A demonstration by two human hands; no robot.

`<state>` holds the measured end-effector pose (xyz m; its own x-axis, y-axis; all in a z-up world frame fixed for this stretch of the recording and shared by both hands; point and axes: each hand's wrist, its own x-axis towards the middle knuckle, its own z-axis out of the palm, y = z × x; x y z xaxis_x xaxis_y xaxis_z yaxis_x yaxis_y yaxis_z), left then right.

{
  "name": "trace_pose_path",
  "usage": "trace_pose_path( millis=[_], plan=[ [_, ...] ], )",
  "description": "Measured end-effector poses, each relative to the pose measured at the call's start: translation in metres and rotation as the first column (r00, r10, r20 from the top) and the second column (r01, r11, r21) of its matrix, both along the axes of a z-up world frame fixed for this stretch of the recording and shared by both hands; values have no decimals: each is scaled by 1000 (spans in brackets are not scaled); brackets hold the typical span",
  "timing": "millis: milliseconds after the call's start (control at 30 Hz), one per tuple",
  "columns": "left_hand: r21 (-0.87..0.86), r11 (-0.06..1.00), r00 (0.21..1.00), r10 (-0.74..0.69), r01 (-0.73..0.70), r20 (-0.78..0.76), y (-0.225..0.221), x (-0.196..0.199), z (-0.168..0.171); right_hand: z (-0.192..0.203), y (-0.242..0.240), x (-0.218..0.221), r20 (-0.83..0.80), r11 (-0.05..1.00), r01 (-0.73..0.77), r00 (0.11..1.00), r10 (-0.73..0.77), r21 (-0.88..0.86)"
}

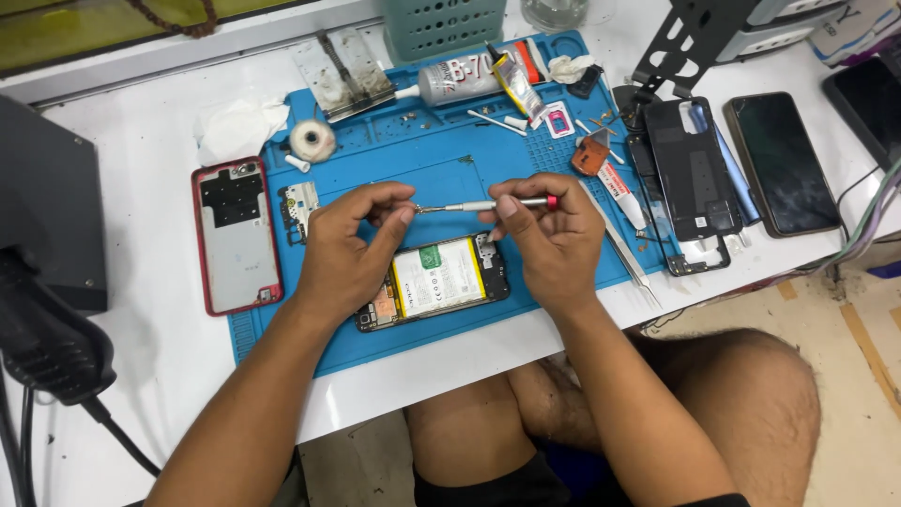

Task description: Repairing a mobile phone by assembling internal components, using a screwdriver, and cleaning the screen

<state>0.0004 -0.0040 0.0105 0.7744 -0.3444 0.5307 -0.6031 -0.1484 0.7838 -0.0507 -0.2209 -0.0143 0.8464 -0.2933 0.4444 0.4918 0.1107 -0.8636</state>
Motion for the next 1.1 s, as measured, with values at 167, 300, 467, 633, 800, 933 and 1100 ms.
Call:
trace_pose_path(
  millis=[167, 300, 467, 633, 800, 933, 1100],
  plan=[
    [12, 998, 998, -65, 66, -15, 2, 1, 5, -1, 1, 3, -29, 1000, -2, 1000, 1, -31],
    [45, 992, 992, -115, 117, -53, 1, -4, -3, -3, 1, 1, -70, 999, 12, 997, -15, -48],
    [37, 994, 991, -102, 106, -81, 4, 2, -7, -4, 2, 2, -70, 998, -22, 997, 17, -64],
    [-8, 992, 984, -127, 127, -122, 7, 2, -5, -2, 2, 0, -77, 994, -38, 997, 30, -106],
    [-112, 976, 935, -209, 185, -286, 12, 5, 2, 0, 0, -3, -84, 989, -50, 996, 38, -140],
    [-97, 981, 917, -190, 166, -351, 15, 5, -1, 0, -3, -7, -91, 988, -45, 995, 32, -147],
    [-56, 991, 933, -131, 119, -334, 22, 11, -1, 1, -22, -8, -56, 990, -22, 998, 15, -138]
  ],
)
